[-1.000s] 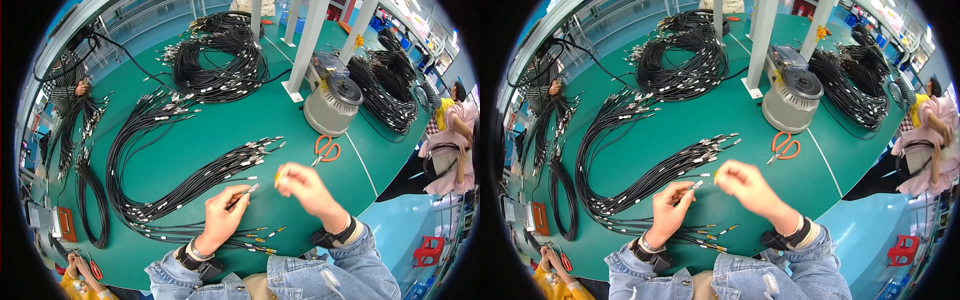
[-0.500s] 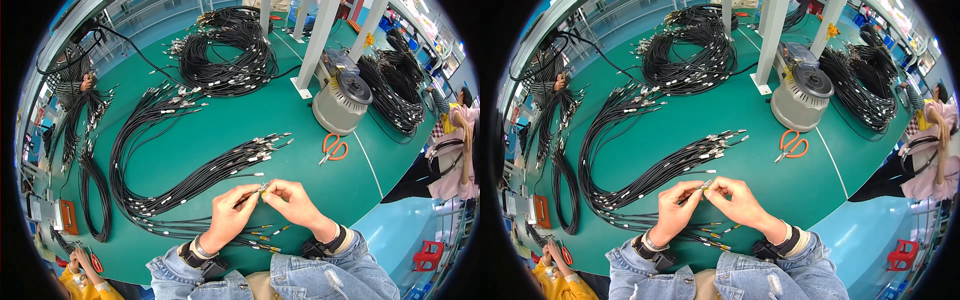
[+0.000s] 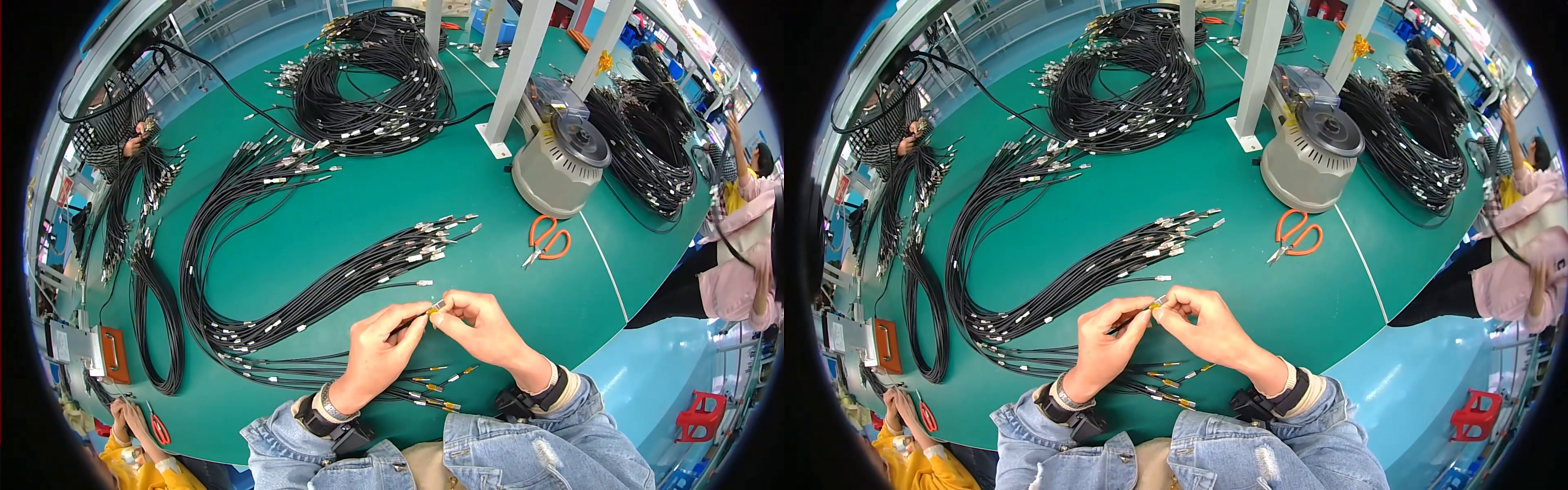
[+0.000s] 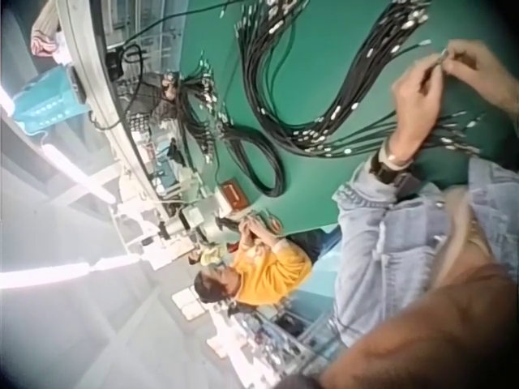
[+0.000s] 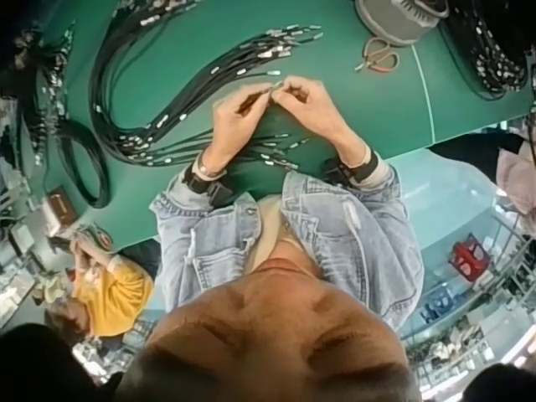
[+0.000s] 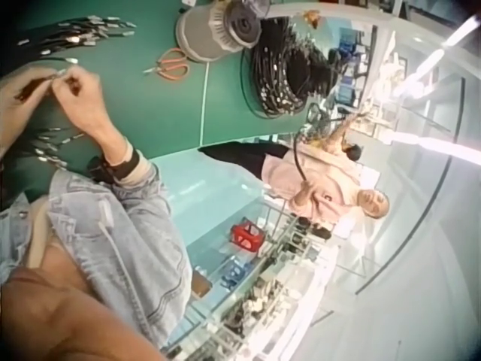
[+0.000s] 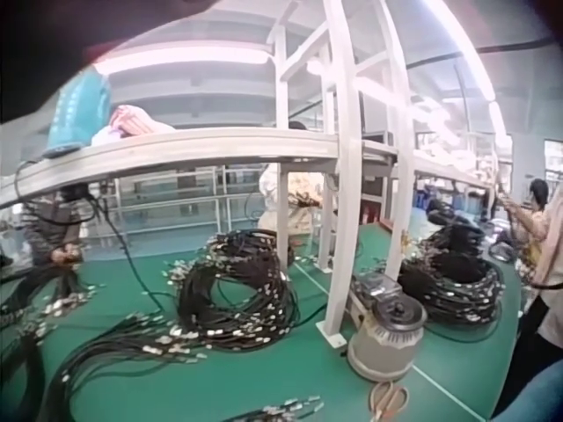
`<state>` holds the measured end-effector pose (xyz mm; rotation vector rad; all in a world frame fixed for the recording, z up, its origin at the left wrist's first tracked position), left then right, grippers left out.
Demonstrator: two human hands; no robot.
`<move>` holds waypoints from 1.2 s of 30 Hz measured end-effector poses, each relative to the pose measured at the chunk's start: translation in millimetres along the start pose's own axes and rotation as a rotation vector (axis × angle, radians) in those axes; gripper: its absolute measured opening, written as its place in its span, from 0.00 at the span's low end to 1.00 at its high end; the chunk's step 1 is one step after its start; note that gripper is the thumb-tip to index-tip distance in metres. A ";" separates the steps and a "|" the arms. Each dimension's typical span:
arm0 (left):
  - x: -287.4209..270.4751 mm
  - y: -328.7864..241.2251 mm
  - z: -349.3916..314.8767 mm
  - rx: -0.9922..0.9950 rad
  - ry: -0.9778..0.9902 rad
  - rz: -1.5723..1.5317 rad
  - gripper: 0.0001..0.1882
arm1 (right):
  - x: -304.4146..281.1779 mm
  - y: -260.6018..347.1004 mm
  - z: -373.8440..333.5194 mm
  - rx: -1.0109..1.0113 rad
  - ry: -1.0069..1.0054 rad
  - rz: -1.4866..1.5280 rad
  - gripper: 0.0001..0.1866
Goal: The person picks up a cable from a pile, applies a yellow tape strip to the connector by hand, and sets it back down, repeating the process for several cables.
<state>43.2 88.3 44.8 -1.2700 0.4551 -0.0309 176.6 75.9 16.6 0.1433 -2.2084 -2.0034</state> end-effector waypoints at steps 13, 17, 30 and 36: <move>0.4 0.1 -0.5 -0.001 0.004 0.021 0.08 | 0.1 0.3 -0.2 0.028 0.005 0.010 0.08; 1.2 0.0 -1.3 0.018 0.000 0.027 0.09 | -0.3 -2.7 0.0 0.029 0.004 0.020 0.09; 1.8 -22.9 -7.1 0.478 -0.148 0.485 0.15 | 0.7 3.0 -0.9 0.040 0.040 0.024 0.07; -3.6 -24.7 -6.5 0.450 -0.216 0.488 0.14 | 2.9 -0.8 -1.6 0.079 0.062 0.135 0.06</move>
Point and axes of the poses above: each hand's wrist, its own z-axis towards the middle knuckle, its own x-axis out of the palm, y = z × x, the point moved 7 cm from there along z, towards the middle knuckle, and after that the axes turned 2 degrees about z, right-handed, at the moved point
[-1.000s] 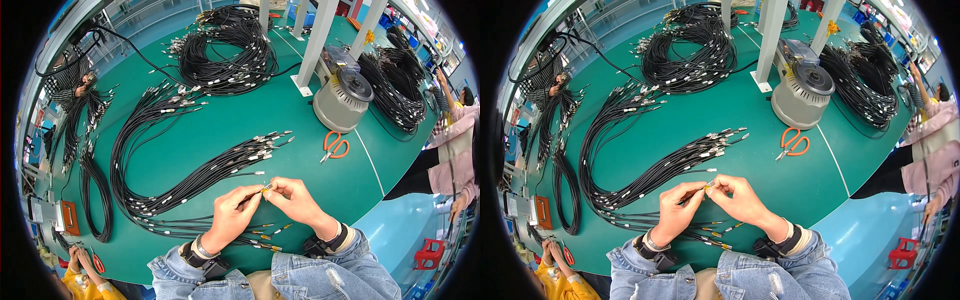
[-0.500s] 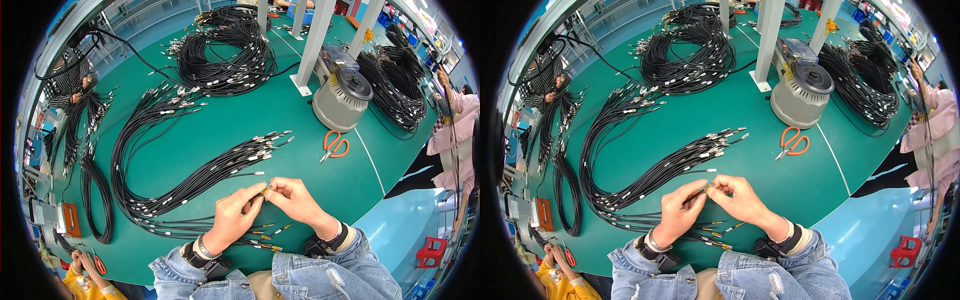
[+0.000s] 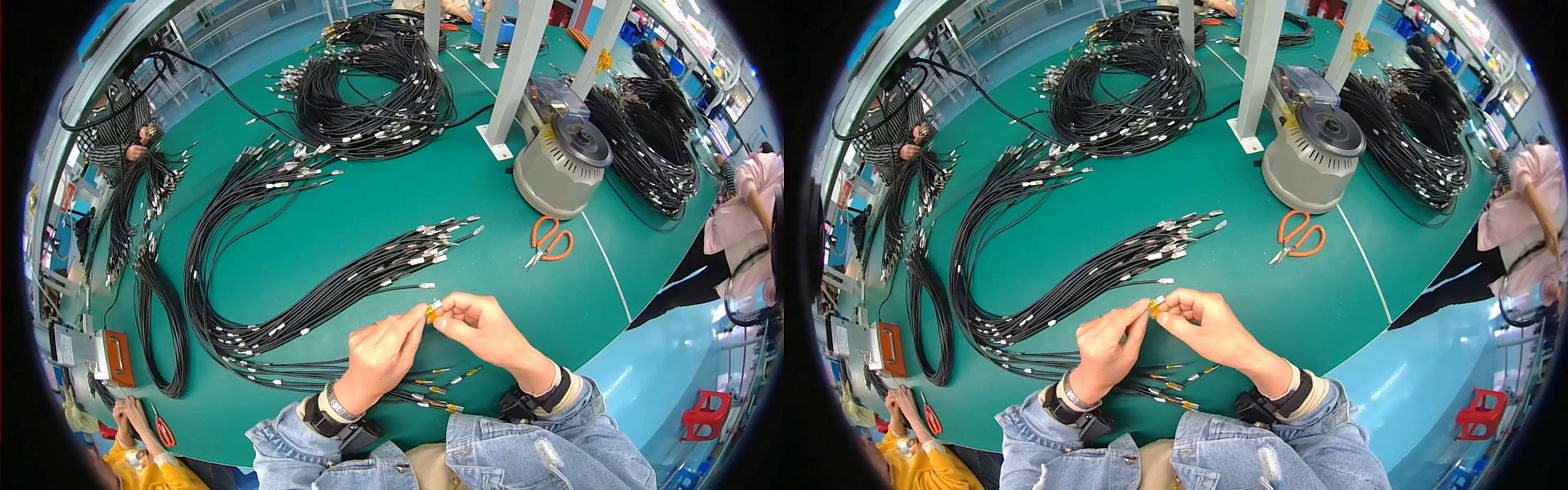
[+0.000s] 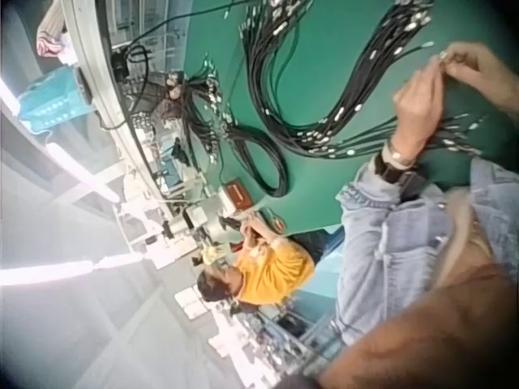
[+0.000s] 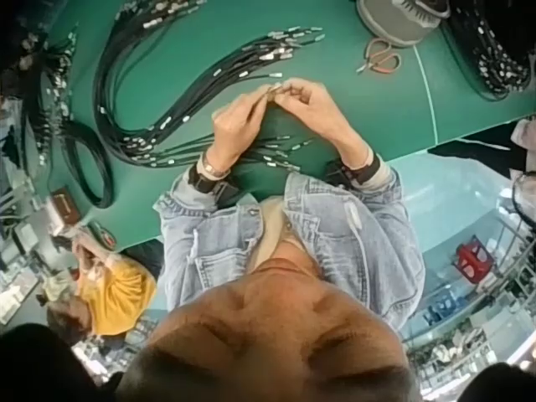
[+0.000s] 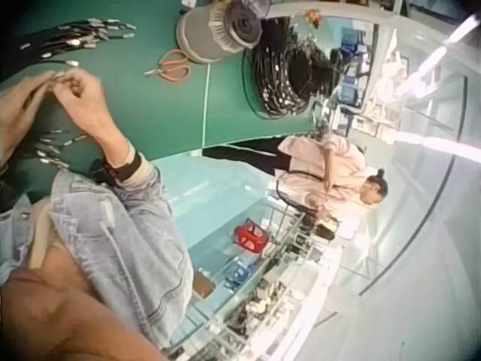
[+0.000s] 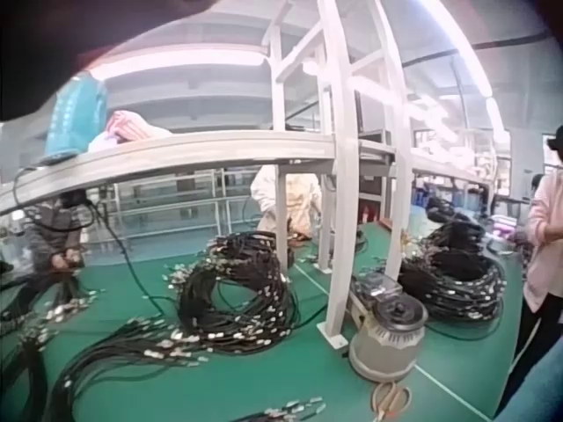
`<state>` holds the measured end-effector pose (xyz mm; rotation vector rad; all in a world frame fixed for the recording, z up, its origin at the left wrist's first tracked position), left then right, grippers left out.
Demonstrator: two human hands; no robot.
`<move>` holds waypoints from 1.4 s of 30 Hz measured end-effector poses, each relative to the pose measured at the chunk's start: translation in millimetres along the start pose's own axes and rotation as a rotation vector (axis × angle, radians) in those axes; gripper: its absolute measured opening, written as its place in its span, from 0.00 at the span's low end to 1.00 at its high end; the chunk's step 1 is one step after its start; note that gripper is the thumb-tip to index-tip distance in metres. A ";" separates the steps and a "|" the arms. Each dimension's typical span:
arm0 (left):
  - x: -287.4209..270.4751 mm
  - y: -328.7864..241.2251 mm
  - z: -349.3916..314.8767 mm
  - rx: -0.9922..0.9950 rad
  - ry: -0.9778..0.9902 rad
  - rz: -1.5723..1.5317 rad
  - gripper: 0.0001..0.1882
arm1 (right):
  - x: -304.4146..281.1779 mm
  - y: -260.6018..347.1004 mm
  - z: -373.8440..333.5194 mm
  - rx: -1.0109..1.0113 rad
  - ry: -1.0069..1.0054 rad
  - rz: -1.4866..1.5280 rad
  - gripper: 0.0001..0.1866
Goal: The person picks up a cable from a pile, applies a yellow tape strip to the connector by hand, and sets it back down, repeating the process for several cables.
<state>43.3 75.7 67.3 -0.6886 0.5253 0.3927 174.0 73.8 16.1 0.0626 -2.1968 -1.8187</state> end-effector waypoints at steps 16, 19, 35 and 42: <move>-0.3 2.7 1.9 -0.072 0.008 -0.019 0.09 | 1.5 -13.5 0.6 0.017 -0.006 0.161 0.06; 0.2 6.6 -1.2 -0.116 0.019 -0.044 0.07 | -1.1 -13.9 0.3 0.034 -0.038 0.143 0.04; 7.5 14.4 -5.2 -0.306 0.162 -0.207 0.03 | -0.2 -6.1 0.6 0.005 -0.052 0.085 0.04; 12.9 20.3 -7.8 -0.473 0.257 -0.412 0.05 | -0.2 -5.1 0.4 -0.028 -0.050 0.091 0.03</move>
Point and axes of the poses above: each hand's wrist, its own z-axis towards the middle knuckle, its own x-axis out of the palm, y = z × x, the point moved 7 cm from there along z, towards the middle knuckle, and after that the axes turned 2 degrees about z, right-handed, at the moved point
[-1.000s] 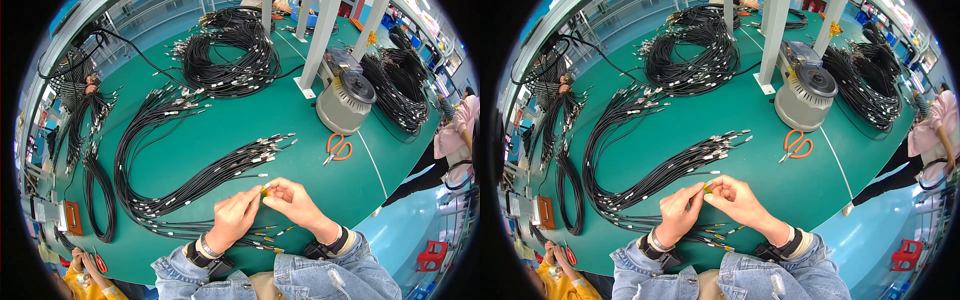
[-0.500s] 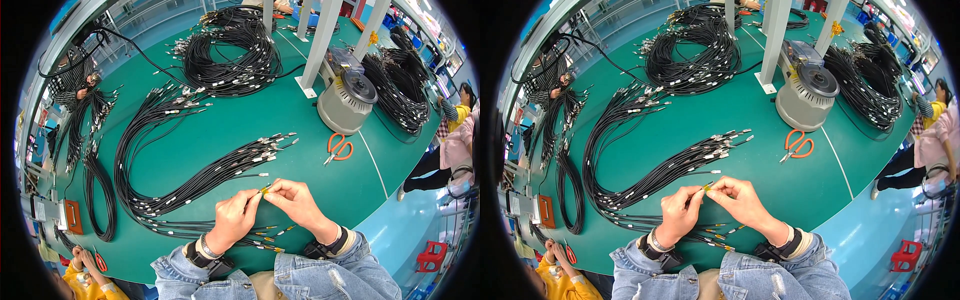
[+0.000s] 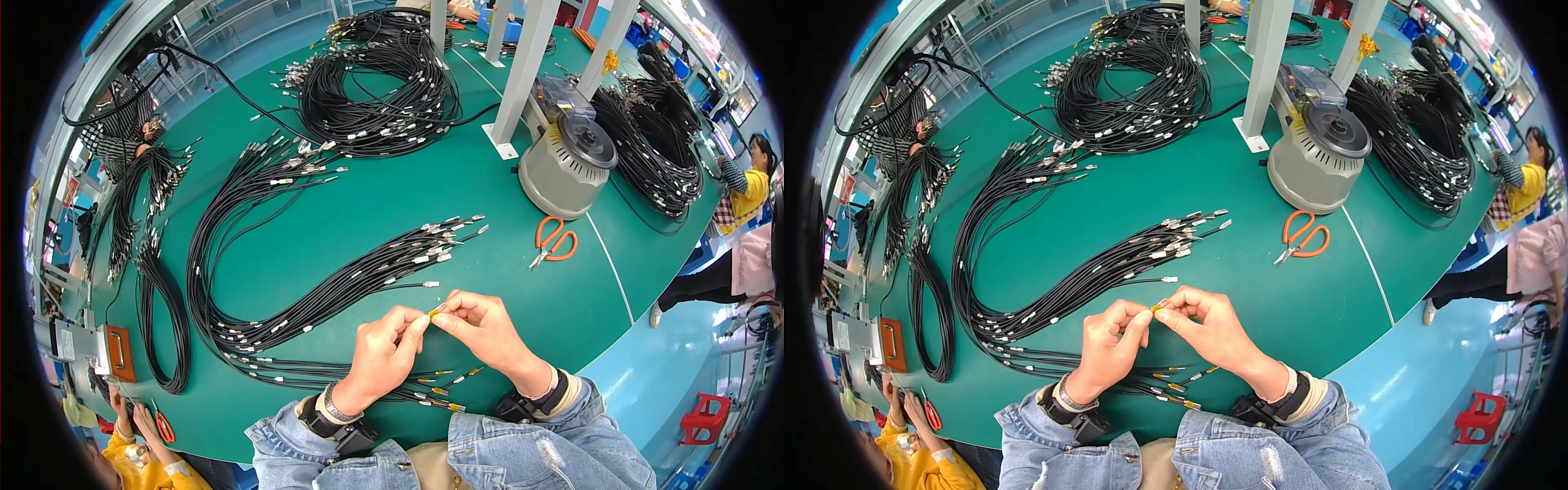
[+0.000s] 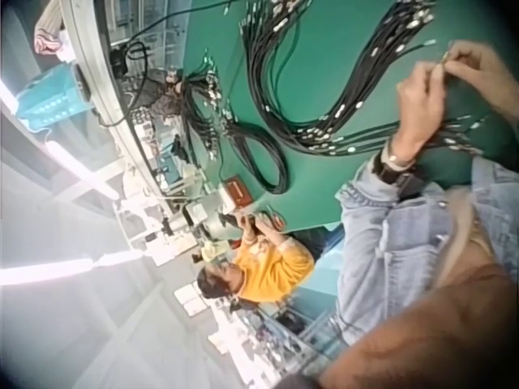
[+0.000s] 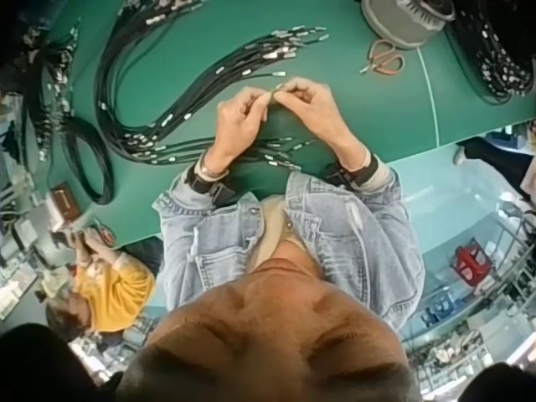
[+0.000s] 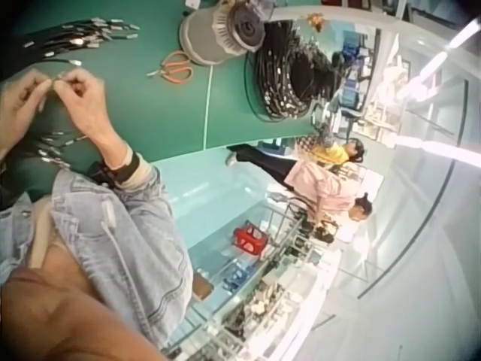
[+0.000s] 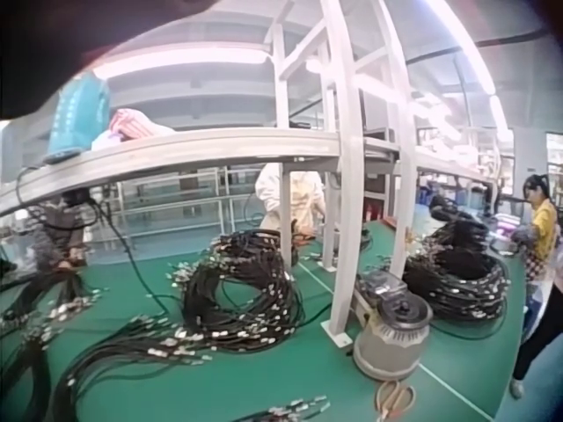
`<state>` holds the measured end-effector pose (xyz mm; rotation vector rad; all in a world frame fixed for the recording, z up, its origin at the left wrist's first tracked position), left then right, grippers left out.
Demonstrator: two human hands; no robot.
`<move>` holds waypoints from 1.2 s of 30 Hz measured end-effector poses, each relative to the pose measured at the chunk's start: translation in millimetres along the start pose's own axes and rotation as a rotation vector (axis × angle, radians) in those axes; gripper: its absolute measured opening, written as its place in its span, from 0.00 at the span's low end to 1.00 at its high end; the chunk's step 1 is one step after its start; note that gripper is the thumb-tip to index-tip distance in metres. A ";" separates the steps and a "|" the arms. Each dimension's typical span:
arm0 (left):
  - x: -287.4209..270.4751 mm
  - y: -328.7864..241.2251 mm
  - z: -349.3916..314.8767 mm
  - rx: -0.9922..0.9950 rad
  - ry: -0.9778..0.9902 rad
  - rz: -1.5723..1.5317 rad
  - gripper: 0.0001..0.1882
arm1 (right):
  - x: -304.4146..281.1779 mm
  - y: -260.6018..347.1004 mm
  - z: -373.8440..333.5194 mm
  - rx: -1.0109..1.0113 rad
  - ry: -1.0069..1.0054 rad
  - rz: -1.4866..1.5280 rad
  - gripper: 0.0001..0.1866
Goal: The person picks up a cable from a pile, applies a yellow tape strip to the connector by hand, and sets it back down, repeating the process for several cables.
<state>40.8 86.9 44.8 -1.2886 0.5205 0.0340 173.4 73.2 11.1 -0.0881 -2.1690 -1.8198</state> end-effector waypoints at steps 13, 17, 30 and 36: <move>2.7 9.6 1.8 -0.203 0.145 -0.237 0.09 | -3.5 0.2 0.9 -0.126 -0.026 -0.119 0.06; 4.7 19.4 2.8 -0.324 0.295 -0.414 0.10 | 0.0 8.1 1.0 -0.191 -0.026 -0.162 0.06; 13.4 20.3 0.5 -0.425 0.521 -0.590 0.15 | 4.9 10.8 0.9 -0.345 0.017 -0.203 0.04; 17.9 26.1 -2.8 -0.463 0.609 -0.707 0.15 | 9.7 1.9 1.4 -0.186 0.119 0.063 0.06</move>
Point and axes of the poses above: each hand's wrist, its own z-axis towards the middle knuckle, its own x-axis out of the palm, y = z × x, the point moved 7 cm from there along z, towards the middle knuckle, and after that the axes turned 2 degrees about z, right-handed, at the moved point
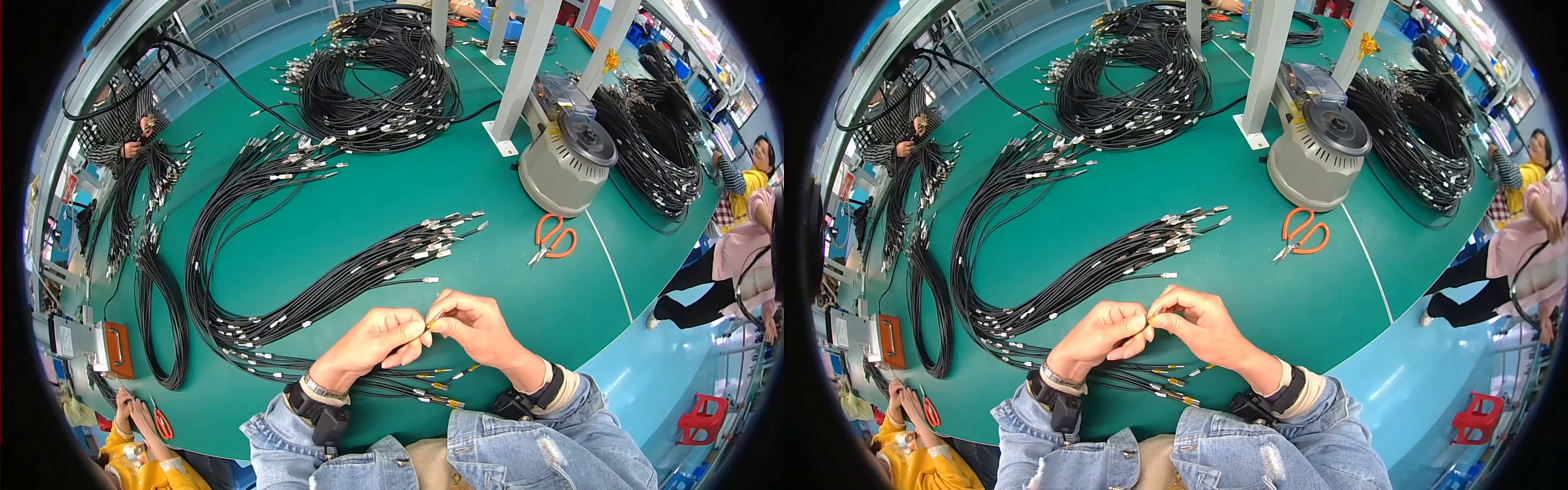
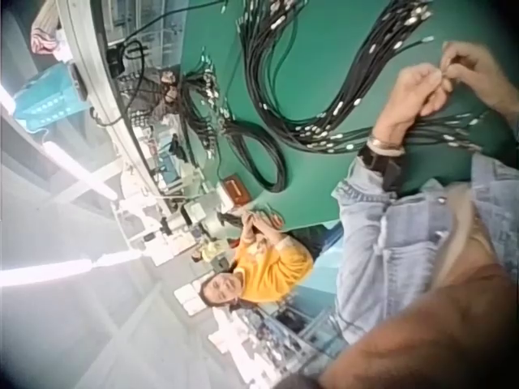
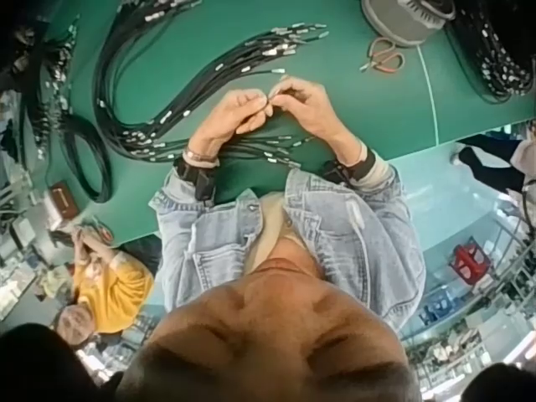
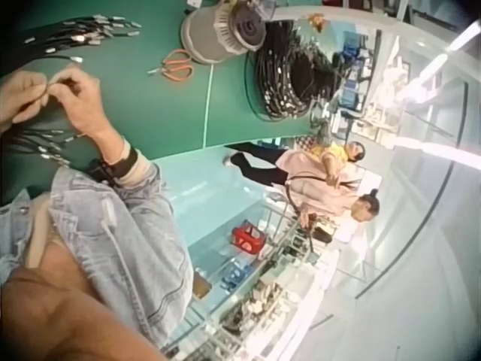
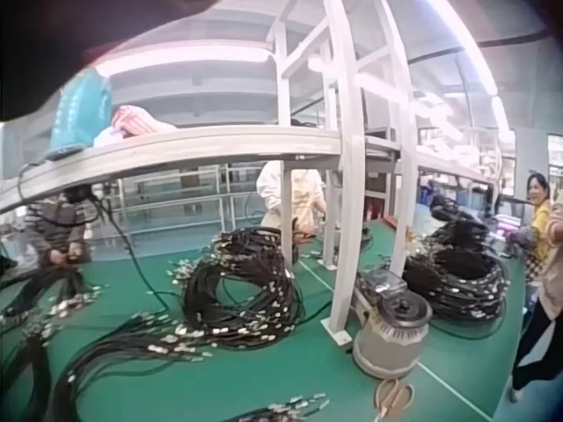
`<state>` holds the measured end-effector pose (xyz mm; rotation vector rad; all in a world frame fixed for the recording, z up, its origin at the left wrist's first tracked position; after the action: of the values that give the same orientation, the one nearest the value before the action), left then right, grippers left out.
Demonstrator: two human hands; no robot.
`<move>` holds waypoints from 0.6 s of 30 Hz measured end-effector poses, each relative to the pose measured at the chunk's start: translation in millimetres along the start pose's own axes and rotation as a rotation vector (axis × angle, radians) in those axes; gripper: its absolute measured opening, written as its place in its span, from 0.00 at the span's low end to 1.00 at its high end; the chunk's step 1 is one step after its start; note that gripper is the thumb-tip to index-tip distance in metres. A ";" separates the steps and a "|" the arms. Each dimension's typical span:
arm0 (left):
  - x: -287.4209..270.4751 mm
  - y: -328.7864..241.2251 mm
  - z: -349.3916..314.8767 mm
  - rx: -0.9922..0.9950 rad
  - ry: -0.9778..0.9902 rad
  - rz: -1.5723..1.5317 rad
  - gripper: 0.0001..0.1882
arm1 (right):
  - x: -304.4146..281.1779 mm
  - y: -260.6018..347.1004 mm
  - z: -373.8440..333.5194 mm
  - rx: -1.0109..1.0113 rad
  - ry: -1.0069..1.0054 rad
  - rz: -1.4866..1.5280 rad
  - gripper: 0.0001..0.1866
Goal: The person picks up a cable from a pile, applies a yellow tape strip to the connector by hand, and sets it back down, repeating the process for several cables.
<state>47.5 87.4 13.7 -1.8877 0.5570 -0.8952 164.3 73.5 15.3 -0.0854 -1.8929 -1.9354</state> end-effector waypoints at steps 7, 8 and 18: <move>0.5 -1.2 1.1 -0.015 -0.009 -0.018 0.15 | -12.9 11.3 4.7 0.022 -0.033 -0.091 0.07; 1.7 -2.5 1.3 0.003 -0.028 0.022 0.15 | -15.2 14.7 4.3 -0.008 -0.073 -0.065 0.07; 0.5 0.4 6.6 0.029 -0.122 0.069 0.14 | -10.3 16.1 2.7 -0.036 -0.006 -0.084 0.08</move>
<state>53.0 90.5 11.6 -1.8712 0.5288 -0.7349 178.5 79.2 27.1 -0.0223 -1.8939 -2.0266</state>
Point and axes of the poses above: each hand's wrist, its own z-axis towards the middle knuckle, its own x-axis out of the palm, y = z × x, the point moved 7 cm from there along z, towards the middle knuckle, and after that the axes turned 2 degrees about z, right-handed, at the moved point
